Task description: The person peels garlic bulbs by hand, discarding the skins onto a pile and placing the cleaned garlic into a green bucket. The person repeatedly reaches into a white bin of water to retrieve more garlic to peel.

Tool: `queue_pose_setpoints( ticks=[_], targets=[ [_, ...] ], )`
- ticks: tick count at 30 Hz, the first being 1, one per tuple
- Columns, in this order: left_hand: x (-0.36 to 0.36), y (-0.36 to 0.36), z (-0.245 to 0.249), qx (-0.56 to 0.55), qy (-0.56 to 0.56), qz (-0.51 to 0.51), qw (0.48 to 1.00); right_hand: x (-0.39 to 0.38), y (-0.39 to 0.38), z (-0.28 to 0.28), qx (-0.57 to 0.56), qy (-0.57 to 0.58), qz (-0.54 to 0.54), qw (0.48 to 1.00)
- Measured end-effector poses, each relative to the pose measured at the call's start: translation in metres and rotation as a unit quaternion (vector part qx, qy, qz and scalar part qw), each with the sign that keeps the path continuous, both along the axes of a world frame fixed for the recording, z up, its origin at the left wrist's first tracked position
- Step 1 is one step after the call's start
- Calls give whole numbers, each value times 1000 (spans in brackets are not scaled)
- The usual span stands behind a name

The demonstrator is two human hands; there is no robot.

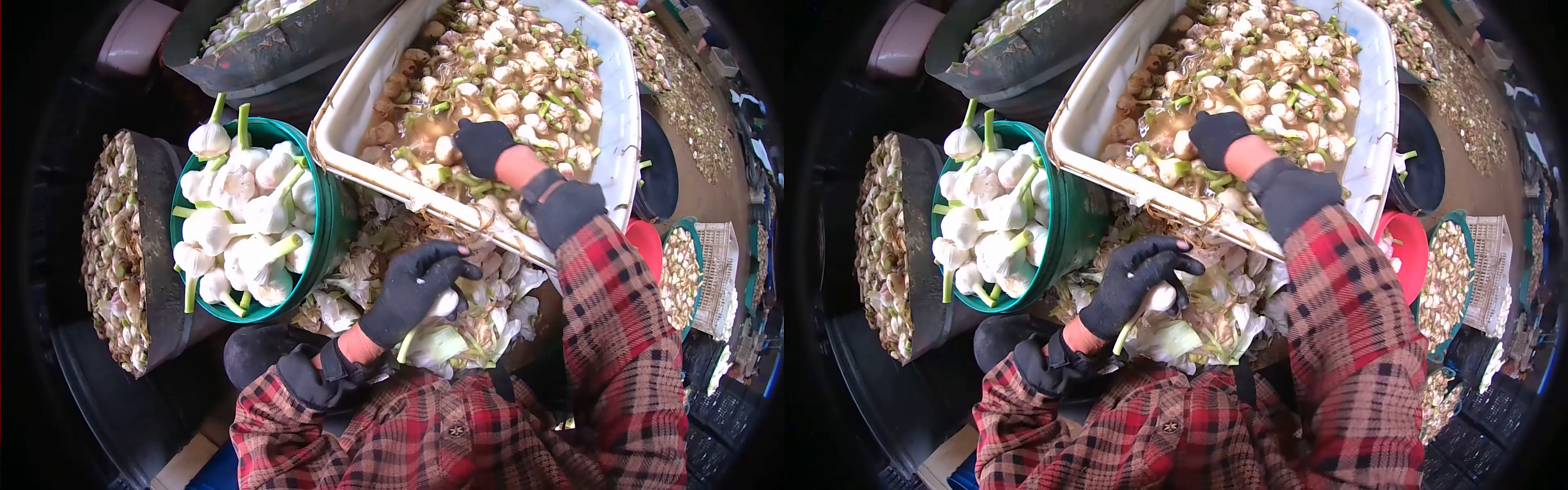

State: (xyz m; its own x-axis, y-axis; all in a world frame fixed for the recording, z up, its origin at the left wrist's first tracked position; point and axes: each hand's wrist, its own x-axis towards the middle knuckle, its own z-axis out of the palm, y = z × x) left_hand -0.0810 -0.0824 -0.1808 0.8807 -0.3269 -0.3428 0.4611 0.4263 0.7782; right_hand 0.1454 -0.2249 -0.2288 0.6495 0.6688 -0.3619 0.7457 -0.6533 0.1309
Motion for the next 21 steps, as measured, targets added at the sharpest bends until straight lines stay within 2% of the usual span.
queue_pose_setpoints(
  ticks=[2,4,7,8,10,11,16,18,19,20,21],
  targets=[
    [2,3,-1,-27,-11,6,1000,-13,-22,20,174,-11,3,985],
    [5,3,4,-101,21,67,992,-41,-35,49,249,-3,-22,968],
    [11,5,15,-139,20,63,988,-99,-42,81,359,-13,8,933],
    [12,4,16,-101,7,81,992,-113,-42,86,359,-10,-20,933],
    [12,1,19,-22,-19,116,993,-134,-43,85,460,-30,-37,886],
    [11,0,21,18,-34,132,990,-142,-42,86,462,-31,-38,886],
    [4,-1,30,-28,-15,88,996,-166,-37,84,514,-34,-90,853],
    [2,-3,32,22,-39,107,993,-170,-37,90,508,-21,-107,854],
    [6,-5,19,86,-85,167,979,-172,-37,90,540,-34,-130,831],
    [6,-4,15,85,-84,167,979,-174,-38,92,570,-46,-153,806],
    [8,-4,18,170,-136,190,957,-179,-35,98,600,-7,-192,776]
  ],
)
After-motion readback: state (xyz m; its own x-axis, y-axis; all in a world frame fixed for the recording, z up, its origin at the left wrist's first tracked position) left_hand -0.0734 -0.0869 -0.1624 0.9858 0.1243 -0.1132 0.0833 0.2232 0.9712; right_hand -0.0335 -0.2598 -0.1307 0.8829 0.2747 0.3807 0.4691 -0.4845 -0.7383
